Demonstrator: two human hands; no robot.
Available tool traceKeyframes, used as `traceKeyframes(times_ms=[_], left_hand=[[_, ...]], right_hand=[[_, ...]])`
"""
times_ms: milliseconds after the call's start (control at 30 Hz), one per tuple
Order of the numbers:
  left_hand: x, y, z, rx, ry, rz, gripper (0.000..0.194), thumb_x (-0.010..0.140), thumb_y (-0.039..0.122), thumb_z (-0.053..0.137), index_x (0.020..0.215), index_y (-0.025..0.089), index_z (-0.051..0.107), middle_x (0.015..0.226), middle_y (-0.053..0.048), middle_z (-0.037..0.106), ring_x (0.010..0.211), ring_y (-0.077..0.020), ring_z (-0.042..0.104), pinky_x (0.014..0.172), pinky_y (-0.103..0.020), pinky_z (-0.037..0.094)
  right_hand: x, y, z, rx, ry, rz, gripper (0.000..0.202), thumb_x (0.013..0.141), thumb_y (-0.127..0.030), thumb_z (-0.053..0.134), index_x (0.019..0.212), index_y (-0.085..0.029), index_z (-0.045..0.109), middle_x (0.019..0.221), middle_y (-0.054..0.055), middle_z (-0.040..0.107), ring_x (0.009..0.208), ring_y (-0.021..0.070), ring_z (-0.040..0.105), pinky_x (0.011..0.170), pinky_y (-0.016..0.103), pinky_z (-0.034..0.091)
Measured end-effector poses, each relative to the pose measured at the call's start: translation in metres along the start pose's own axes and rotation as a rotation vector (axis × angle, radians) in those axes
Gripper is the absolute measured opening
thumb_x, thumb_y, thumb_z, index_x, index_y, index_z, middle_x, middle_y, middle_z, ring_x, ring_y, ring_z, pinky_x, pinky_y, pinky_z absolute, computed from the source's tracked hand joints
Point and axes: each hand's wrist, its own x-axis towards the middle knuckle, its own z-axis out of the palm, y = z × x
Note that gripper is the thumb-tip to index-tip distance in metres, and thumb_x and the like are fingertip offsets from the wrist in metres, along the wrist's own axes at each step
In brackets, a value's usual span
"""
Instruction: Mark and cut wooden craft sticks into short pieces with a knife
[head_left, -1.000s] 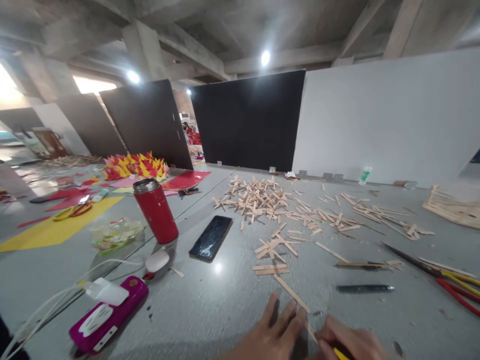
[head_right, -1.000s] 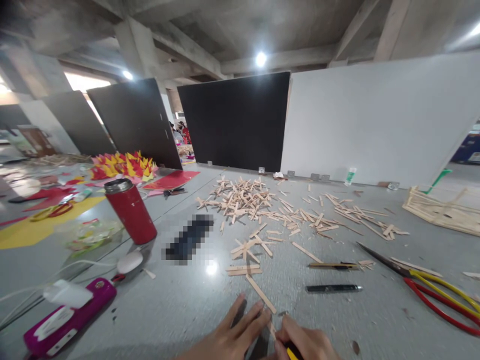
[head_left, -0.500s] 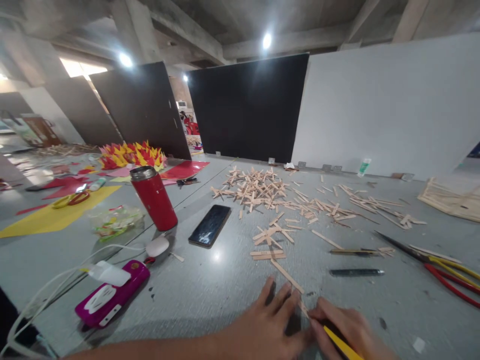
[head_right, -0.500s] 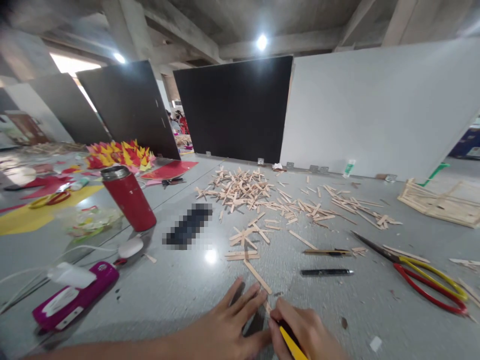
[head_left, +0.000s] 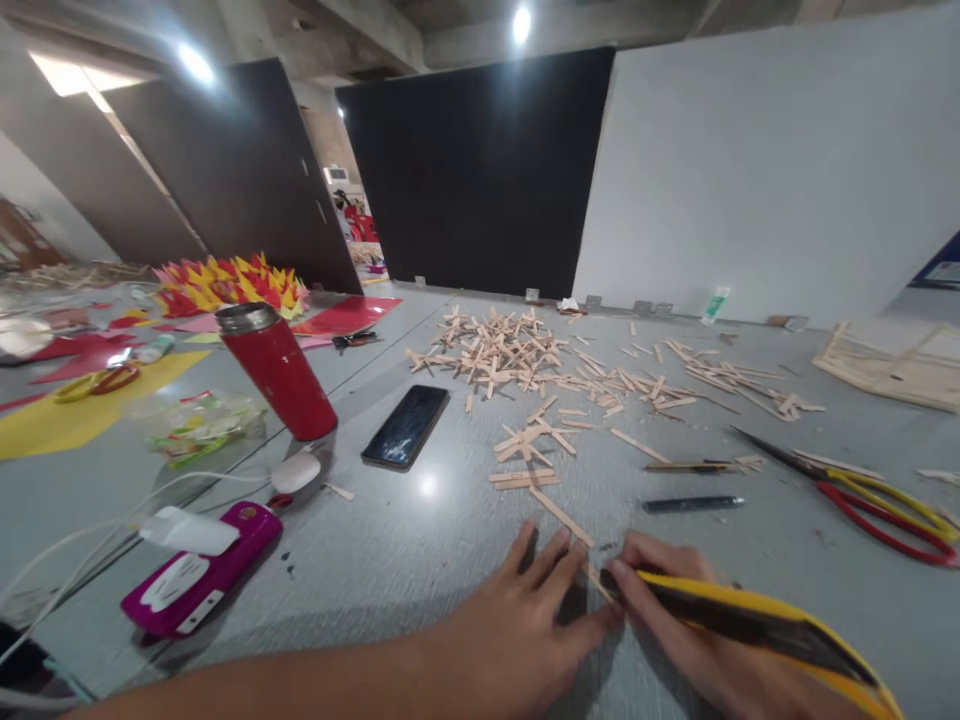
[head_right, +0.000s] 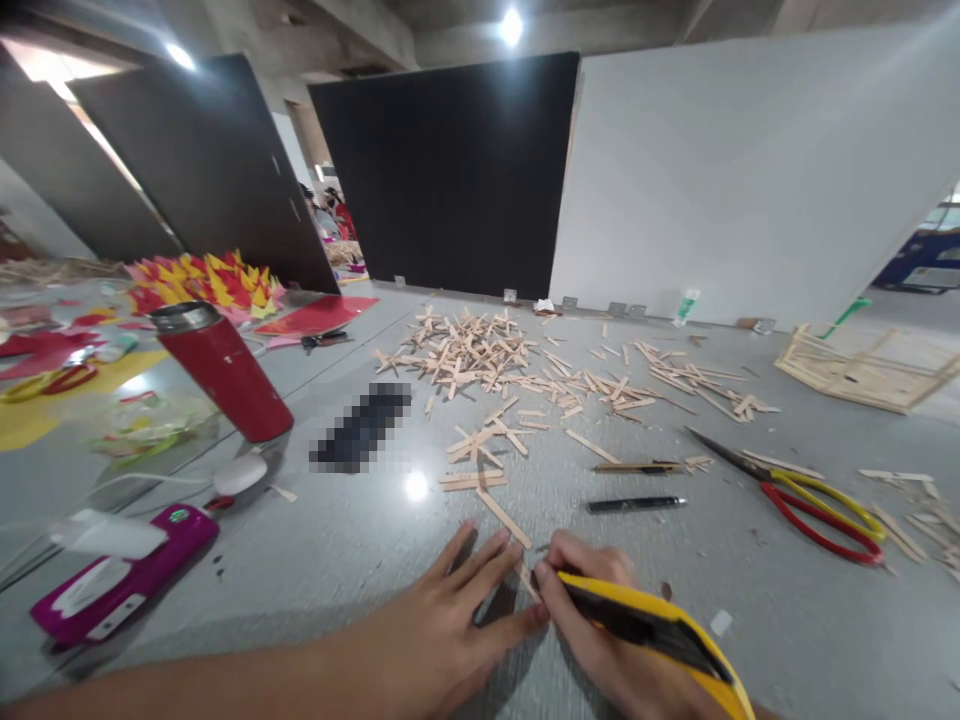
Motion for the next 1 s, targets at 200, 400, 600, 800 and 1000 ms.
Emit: traceKeyframes(times_ms=[200,400,600,800,1000], left_hand=[[-0.001,0.001,-0.001,-0.202,-0.081,-0.042,0.058,0.11,0.031,0.055,0.165,0.021,0.038,0.164,-0.029,0.045,0.154,-0.045,0.043,0.119,-0.069,0.04],[0.001,0.001,-0.004,-0.256,-0.093,-0.047,0.054,0.11,0.024,0.055,0.162,0.019,0.042,0.165,-0.032,0.043,0.155,-0.047,0.04,0.118,-0.07,0.04],[0.001,0.002,-0.004,-0.234,-0.128,-0.04,0.06,0.11,0.027,0.056,0.166,0.019,0.035,0.165,-0.032,0.042,0.155,-0.0472,0.04,0.118,-0.07,0.041],[0.002,0.002,-0.007,-0.244,-0.138,-0.044,0.065,0.109,0.027,0.058,0.168,0.018,0.032,0.164,-0.034,0.042,0.155,-0.049,0.04,0.118,-0.071,0.041],[0.003,0.004,-0.004,-0.251,-0.115,-0.05,0.067,0.107,0.025,0.061,0.168,0.018,0.033,0.166,-0.032,0.041,0.156,-0.0477,0.039,0.121,-0.069,0.037]], right_hand=[[0.007,-0.002,-0.007,0.214,-0.164,0.138,0.05,0.112,-0.056,0.043,0.074,-0.025,0.051,0.068,-0.004,0.055,0.063,0.015,0.05,0.06,0.029,0.04],[0.008,-0.001,-0.006,0.179,-0.136,0.14,0.046,0.111,-0.052,0.048,0.075,-0.024,0.052,0.069,-0.004,0.056,0.068,0.0157,0.051,0.064,0.03,0.041],[0.007,0.0,-0.003,0.156,-0.144,0.142,0.042,0.109,-0.051,0.052,0.076,-0.024,0.054,0.072,-0.003,0.057,0.072,0.017,0.052,0.065,0.031,0.041],[0.009,-0.003,-0.003,0.11,-0.119,0.126,0.04,0.11,-0.048,0.051,0.078,-0.025,0.056,0.073,-0.003,0.058,0.071,0.0172,0.053,0.065,0.03,0.044],[0.006,-0.01,-0.003,0.043,-0.063,0.035,0.037,0.109,-0.044,0.051,0.077,-0.026,0.053,0.071,-0.002,0.059,0.068,0.0175,0.056,0.064,0.031,0.047]])
